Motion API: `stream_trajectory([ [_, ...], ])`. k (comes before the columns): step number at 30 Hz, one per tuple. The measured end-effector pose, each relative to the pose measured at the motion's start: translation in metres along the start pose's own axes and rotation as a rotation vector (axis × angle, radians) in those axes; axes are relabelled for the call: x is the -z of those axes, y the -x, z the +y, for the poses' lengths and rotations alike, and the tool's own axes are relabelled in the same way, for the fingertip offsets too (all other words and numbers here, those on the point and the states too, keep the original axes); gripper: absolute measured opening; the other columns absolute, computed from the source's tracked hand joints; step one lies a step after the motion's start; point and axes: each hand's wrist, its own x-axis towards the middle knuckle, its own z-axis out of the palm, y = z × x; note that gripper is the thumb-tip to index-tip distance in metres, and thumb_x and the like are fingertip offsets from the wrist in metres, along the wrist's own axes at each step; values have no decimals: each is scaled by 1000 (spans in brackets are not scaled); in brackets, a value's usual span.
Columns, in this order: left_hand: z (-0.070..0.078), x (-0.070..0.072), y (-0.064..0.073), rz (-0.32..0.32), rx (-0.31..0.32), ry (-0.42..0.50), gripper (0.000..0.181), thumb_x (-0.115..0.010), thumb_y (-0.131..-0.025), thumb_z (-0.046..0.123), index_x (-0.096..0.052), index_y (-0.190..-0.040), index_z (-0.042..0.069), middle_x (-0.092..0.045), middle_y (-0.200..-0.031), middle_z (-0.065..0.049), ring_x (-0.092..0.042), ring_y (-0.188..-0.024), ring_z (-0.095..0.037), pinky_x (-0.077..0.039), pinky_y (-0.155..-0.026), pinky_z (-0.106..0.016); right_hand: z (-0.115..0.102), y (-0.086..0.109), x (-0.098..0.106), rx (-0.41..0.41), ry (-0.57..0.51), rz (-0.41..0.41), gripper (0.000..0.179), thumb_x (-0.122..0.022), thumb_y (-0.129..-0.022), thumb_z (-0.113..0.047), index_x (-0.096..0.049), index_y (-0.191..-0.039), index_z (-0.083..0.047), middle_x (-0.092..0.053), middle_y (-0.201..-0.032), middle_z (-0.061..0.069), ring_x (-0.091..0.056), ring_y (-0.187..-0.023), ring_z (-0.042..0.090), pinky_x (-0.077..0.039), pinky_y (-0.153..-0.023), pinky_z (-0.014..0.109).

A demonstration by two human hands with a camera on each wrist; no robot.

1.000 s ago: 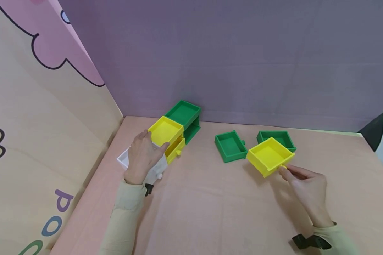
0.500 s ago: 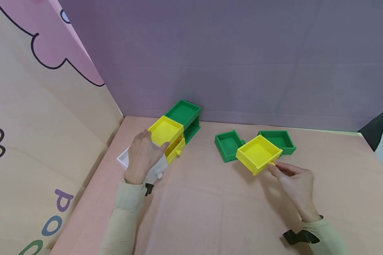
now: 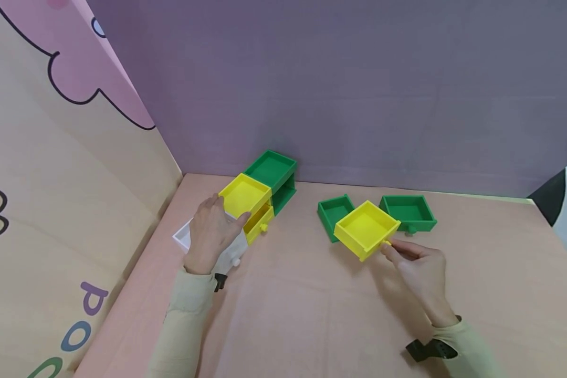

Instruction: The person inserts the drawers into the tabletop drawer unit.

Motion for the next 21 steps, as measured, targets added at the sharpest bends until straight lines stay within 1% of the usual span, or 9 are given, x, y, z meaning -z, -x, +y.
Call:
stream_trajectory([
  [4, 0, 0, 0, 1, 2, 1, 77, -75, -92, 51, -64, -136, -11, -63, -145, -30, -64, -131, -47, -59, -103, -59, -2, 0, -5, 13, -5, -8, 31, -84, -93, -16, -80, -117, 3, -82, -109, 14, -72, -77, -11, -59, -72, 11],
  [7, 0, 0, 0, 1, 4, 1, 77, -74, -93, 51, -64, -137, -11, -63, -146, -30, -64, -132, -47, -59, -103, -59, -3, 1, -8, 25, -4, -21, 30, -83, -93, -15, -80, -117, 4, -80, -112, 21, -71, -77, -12, -59, -72, 10],
  [10, 0, 0, 0, -2, 7, 0, 77, -74, -93, 51, -64, -137, -11, -63, -146, -29, -63, -132, -47, -59, -104, -59, -5, 3, -12, 26, -12, -30, 31, -83, -93, -15, -79, -117, 4, -79, -115, 25, -69, -76, -14, -58, -72, 9],
  [13, 0, 0, 0, -5, 12, -3, 78, -74, -93, 51, -63, -138, -10, -62, -147, -29, -63, -133, -47, -58, -104, -59, -6, 3, -16, 25, -7, -42, 32, -83, -93, -16, -79, -119, 3, -79, -116, 24, -68, -77, -15, -57, -72, 8],
  [16, 0, 0, 0, -8, 15, -6, 78, -74, -93, 52, -62, -139, -10, -62, -147, -29, -63, -133, -47, -58, -105, -59, -9, 4, -20, 40, -2, -53, 32, -83, -94, -16, -79, -119, 3, -79, -115, 24, -67, -77, -15, -56, -72, 8],
  [21, 0, 0, 0, -5, 13, -8, 78, -74, -93, 52, -63, -139, -10, -63, -146, -29, -63, -132, -46, -59, -104, -58, -14, 4, -28, 53, -22, -72, 30, -83, -94, -15, -80, -117, 3, -80, -113, 24, -68, -78, -14, -57, -73, 9],
])
